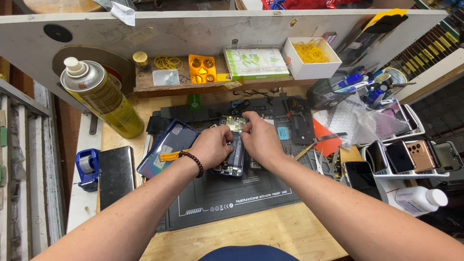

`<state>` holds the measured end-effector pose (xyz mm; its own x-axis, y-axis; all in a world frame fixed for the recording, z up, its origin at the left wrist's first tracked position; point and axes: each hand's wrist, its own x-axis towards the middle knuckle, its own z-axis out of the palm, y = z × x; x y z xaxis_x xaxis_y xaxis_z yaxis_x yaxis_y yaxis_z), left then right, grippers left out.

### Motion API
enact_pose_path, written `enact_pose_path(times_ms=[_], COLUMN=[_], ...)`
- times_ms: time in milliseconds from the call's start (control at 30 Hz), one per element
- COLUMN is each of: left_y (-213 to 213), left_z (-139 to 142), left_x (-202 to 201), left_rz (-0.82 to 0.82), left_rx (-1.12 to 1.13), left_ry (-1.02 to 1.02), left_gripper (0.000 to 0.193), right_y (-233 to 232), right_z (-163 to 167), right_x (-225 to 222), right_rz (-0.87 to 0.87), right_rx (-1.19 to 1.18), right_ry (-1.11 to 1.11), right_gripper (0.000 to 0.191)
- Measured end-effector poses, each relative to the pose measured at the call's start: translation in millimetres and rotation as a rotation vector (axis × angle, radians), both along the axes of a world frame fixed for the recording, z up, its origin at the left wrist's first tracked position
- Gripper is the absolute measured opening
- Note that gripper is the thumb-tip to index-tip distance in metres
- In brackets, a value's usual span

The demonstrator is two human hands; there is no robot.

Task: The person disassembles a smartphone on a silicone repair mat, lifting the back cover and separating the midframe from the display. They cut a piece of material with scissors, peel adhesive from a frame, and transfer internal components between phone housings while reassembling the device.

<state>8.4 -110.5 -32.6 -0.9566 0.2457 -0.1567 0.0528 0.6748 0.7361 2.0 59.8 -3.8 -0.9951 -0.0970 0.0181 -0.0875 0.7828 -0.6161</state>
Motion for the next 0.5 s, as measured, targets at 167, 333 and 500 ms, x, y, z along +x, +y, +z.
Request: enact_pose_path(times_ms=[167, 333, 500], left_y=[0, -1, -1], left_z=[-2, -1, -1], left_x=[0, 0, -1], left_rz=[0.004, 0.004, 0.001], left_rx=[0.03, 0.024, 0.041], left_ry=[0.024, 0.013, -0.015], left_gripper=[0.021, 0.021, 0.021], right_y=[-1, 0, 3], right_z=[-4, -11, -14], right_x=[-8, -21, -25], right_rz=[0.021, 0.036, 0.036], right_rx=[0.049, 0.009, 0.005], right_ry=[-0.061, -0.098, -0.104], right_gripper=[0.059, 0.064, 0.064])
